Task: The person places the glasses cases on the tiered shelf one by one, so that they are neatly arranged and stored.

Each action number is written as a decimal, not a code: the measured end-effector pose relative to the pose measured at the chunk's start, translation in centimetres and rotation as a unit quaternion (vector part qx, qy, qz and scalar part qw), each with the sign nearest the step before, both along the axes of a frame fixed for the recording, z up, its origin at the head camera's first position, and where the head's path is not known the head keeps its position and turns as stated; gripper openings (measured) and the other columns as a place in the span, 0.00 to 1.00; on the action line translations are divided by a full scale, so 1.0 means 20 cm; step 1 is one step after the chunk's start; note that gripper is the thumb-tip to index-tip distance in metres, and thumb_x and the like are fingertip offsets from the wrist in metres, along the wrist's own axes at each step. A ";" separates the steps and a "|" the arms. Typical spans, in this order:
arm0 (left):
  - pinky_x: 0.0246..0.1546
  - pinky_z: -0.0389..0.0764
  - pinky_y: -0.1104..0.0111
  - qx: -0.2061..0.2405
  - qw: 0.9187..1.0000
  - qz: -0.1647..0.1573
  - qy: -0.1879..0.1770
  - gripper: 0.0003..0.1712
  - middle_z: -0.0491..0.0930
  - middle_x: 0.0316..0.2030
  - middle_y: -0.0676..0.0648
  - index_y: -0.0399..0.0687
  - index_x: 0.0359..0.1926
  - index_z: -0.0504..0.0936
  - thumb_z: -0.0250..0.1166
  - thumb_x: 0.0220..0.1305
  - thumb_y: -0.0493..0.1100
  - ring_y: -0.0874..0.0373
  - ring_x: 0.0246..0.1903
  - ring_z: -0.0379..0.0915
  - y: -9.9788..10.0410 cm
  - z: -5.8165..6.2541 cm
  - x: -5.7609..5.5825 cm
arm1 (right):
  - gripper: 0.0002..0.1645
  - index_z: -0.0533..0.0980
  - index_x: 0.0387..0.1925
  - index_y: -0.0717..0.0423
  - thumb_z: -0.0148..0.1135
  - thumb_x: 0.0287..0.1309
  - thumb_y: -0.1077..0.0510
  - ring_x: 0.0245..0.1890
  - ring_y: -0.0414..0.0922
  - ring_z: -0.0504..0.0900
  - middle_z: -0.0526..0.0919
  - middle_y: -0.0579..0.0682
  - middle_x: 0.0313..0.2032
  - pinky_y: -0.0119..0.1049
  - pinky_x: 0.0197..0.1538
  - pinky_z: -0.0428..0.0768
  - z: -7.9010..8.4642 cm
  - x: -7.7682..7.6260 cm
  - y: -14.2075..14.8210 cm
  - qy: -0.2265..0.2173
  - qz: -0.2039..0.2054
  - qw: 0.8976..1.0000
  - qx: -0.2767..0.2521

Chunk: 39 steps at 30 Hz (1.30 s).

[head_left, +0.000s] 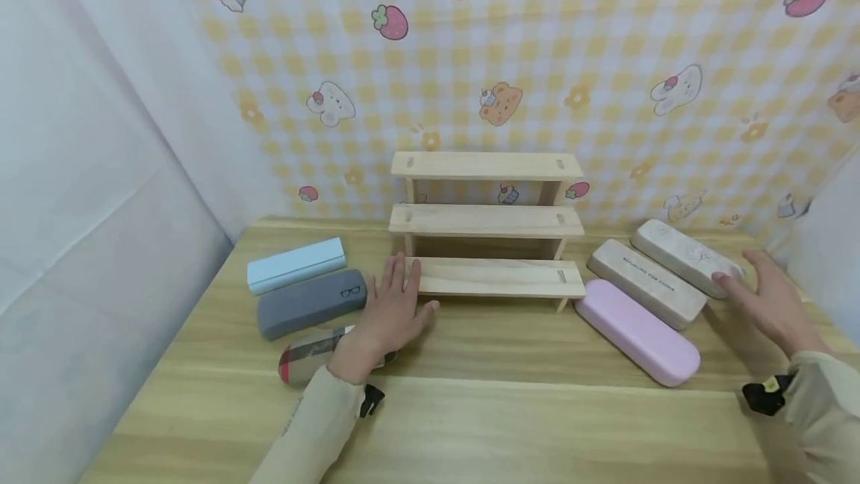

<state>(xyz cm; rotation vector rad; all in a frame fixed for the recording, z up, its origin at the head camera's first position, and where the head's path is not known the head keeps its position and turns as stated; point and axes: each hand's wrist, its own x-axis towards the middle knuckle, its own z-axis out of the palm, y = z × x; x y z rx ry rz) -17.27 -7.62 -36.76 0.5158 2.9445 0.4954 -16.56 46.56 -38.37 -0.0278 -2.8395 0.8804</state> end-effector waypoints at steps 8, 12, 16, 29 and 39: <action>0.64 0.37 0.46 0.000 1.000 0.002 -0.004 0.47 0.29 0.70 0.33 0.38 0.72 0.40 0.47 0.67 0.63 0.42 0.68 0.20 -0.01 -0.05 0.00 | 0.50 0.37 0.62 0.85 0.48 0.65 0.47 0.54 0.81 0.50 0.47 0.88 0.55 0.71 0.52 0.51 -0.01 -0.11 0.02 -0.039 0.006 0.999 0.031; 0.65 0.35 0.49 0.004 1.000 0.001 -0.012 0.52 0.28 0.69 0.31 0.36 0.72 0.39 0.45 0.65 0.68 0.42 0.68 0.17 0.01 -0.06 -0.02 | 0.53 0.39 0.60 0.88 0.54 0.62 0.47 0.49 0.80 0.55 0.52 0.89 0.51 0.70 0.49 0.56 -0.02 -0.18 0.05 -0.038 0.003 0.997 0.061; 0.66 0.35 0.52 0.004 1.000 0.001 -0.027 0.54 0.27 0.69 0.33 0.35 0.71 0.36 0.47 0.64 0.68 0.43 0.68 0.19 0.02 -0.06 -0.03 | 0.59 0.38 0.60 0.88 0.57 0.59 0.42 0.49 0.80 0.56 0.51 0.89 0.51 0.70 0.49 0.58 0.00 -0.23 0.07 -0.089 0.014 0.992 0.086; 0.65 0.32 0.53 -0.025 0.999 -0.024 -0.022 0.56 0.22 0.68 0.32 0.35 0.71 0.34 0.51 0.62 0.67 0.44 0.67 0.13 0.04 -0.05 -0.04 | 0.47 0.57 0.53 0.87 0.65 0.53 0.49 0.36 0.67 0.73 0.68 0.82 0.42 0.53 0.34 0.71 -0.03 -0.26 0.11 -0.087 0.042 0.991 0.095; 0.66 0.34 0.53 -0.066 0.998 -0.013 -0.009 0.54 0.26 0.69 0.32 0.34 0.71 0.34 0.48 0.64 0.66 0.43 0.67 0.16 0.03 -0.07 -0.03 | 0.43 0.62 0.52 0.82 0.69 0.50 0.50 0.27 0.46 0.74 0.75 0.71 0.36 0.38 0.27 0.70 -0.08 -0.22 0.11 -0.050 0.038 0.996 0.056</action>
